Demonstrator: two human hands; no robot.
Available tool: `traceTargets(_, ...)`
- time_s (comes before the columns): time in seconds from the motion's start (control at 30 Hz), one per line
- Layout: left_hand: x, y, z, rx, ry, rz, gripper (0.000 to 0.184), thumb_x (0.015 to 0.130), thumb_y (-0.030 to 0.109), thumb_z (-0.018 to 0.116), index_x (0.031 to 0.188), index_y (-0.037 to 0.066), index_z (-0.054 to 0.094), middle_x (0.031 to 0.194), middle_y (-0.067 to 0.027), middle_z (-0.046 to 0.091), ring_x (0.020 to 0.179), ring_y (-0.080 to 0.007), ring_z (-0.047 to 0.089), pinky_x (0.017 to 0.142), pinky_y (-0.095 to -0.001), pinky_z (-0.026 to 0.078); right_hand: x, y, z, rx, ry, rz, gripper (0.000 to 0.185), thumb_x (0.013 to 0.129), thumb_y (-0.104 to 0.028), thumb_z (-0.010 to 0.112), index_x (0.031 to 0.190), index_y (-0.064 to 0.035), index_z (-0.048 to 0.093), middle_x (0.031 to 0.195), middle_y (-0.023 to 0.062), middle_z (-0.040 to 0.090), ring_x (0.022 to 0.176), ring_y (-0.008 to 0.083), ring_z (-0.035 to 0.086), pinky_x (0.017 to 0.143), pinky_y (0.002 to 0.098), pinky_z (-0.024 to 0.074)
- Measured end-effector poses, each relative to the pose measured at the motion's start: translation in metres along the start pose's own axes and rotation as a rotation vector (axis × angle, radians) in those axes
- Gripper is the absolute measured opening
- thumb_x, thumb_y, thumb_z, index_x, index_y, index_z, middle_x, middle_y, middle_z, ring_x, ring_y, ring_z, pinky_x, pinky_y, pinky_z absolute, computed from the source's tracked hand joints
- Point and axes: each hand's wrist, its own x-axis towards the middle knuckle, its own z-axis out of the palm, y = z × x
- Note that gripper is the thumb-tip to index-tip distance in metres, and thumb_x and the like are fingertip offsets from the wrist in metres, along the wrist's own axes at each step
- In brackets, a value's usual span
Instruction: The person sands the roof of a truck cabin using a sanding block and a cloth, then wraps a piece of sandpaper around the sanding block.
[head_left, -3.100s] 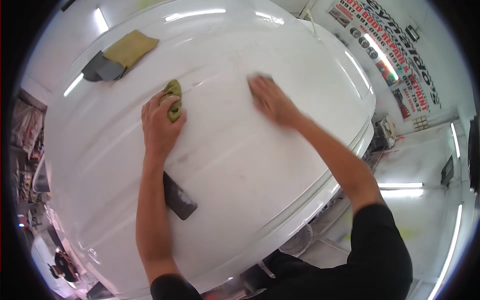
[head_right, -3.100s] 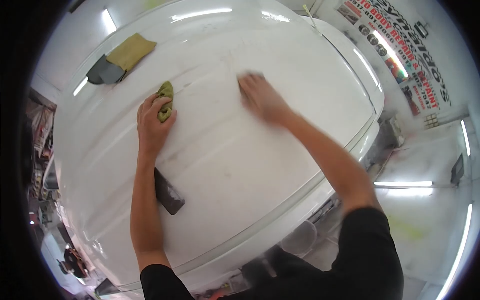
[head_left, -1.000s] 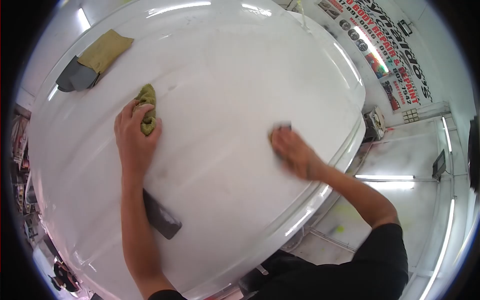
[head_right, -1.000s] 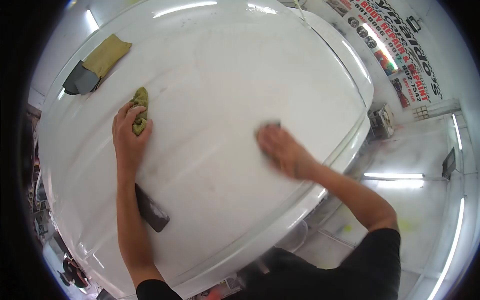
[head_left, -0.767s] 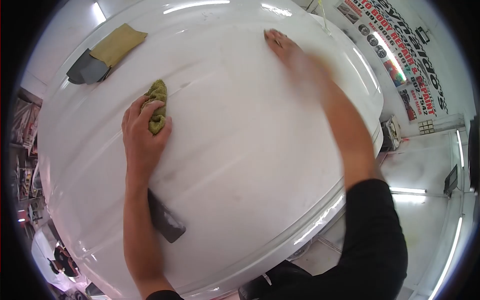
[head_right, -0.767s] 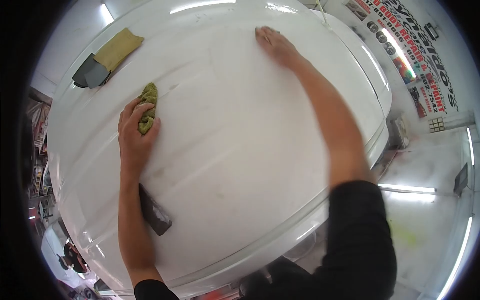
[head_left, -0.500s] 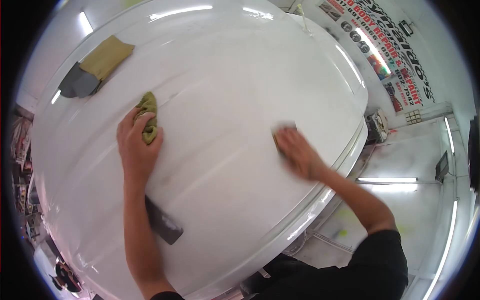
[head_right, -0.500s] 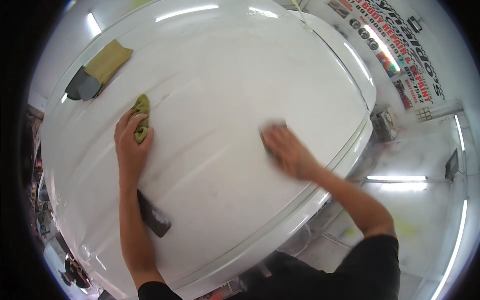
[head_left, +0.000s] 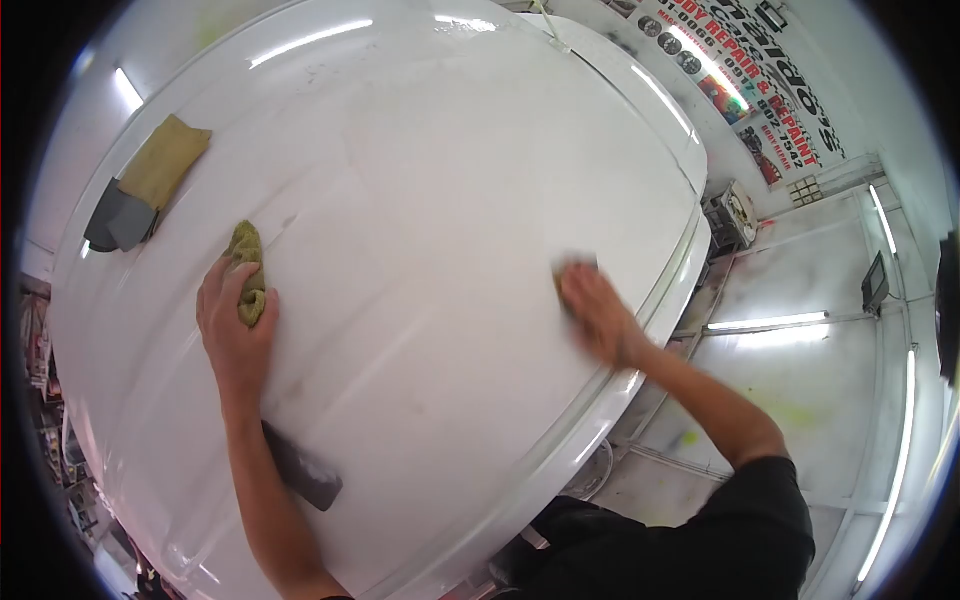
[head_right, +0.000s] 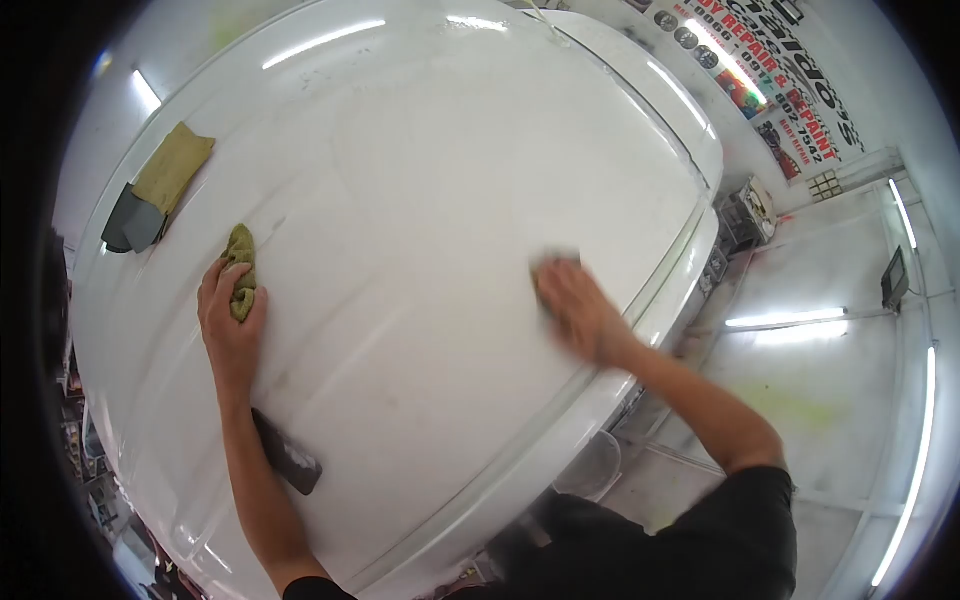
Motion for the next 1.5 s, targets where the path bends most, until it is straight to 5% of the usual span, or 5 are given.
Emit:
traceTargets(0.2,-0.001,0.009,-0.001,-0.034,-0.014,-0.042,0.032,0.091,0.011,0.071,0.123,0.004,0.069,0.145,-0.0175,0.055,0.135,-0.0349,0.052,0.113,-0.0429,0.041,0.14,0.227,0.018,0.739,0.221,0.262,0.052,0.109,-0.023,0.043,0.155,0.0003,0.042,0.16,0.0195,0.044,0.151,0.0323,0.037,0.127,0.0387,0.0247)
traceTargets(0.63,-0.002,0.006,0.001,-0.075,0.008,-0.054,0.033,0.089,0.012,0.072,0.122,0.005,0.069,0.144,-0.0196,0.055,0.134,-0.0372,0.052,0.113,-0.0451,0.042,0.007,0.082,0.002,-0.079,0.055,-0.046,0.065,0.099,-0.016,0.056,0.16,-0.0069,0.034,0.166,0.0181,0.033,0.155,0.0356,0.028,0.127,0.0494,0.0214)
traceTargets(0.87,0.001,0.002,0.002,-0.1,0.011,-0.01,0.035,0.087,0.011,0.073,0.121,0.005,0.069,0.142,-0.019,0.057,0.132,-0.0375,0.053,0.113,-0.0445,0.042,0.188,0.161,-0.012,0.033,0.303,0.498,0.039,0.106,-0.03,0.049,0.124,0.0041,0.054,0.127,0.0237,0.057,0.123,0.0432,0.051,0.109,0.0493,0.0389)
traceTargets(1.3,-0.001,0.0,0.005,-0.081,0.048,-0.001,0.032,0.085,0.02,0.075,0.115,0.009,0.072,0.137,-0.0139,0.06,0.128,-0.0365,0.053,0.112,-0.0463,0.038,0.344,0.037,0.028,-0.299,0.349,-0.369,0.047,0.109,-0.03,0.044,0.139,0.0068,0.05,0.145,0.0213,0.053,0.138,0.0358,0.044,0.118,0.0462,0.0339)
traceTargets(1.5,-0.001,-0.013,0.006,-0.047,0.111,0.023,0.032,0.085,0.021,0.075,0.116,0.01,0.072,0.135,-0.0138,0.061,0.127,-0.0359,0.054,0.112,-0.0463,0.039,0.137,-0.057,0.017,-0.035,-0.049,-0.295,0.061,0.105,-0.023,0.053,0.159,-0.0027,0.035,0.165,0.018,0.035,0.155,0.0344,0.028,0.129,0.0488,0.0196)
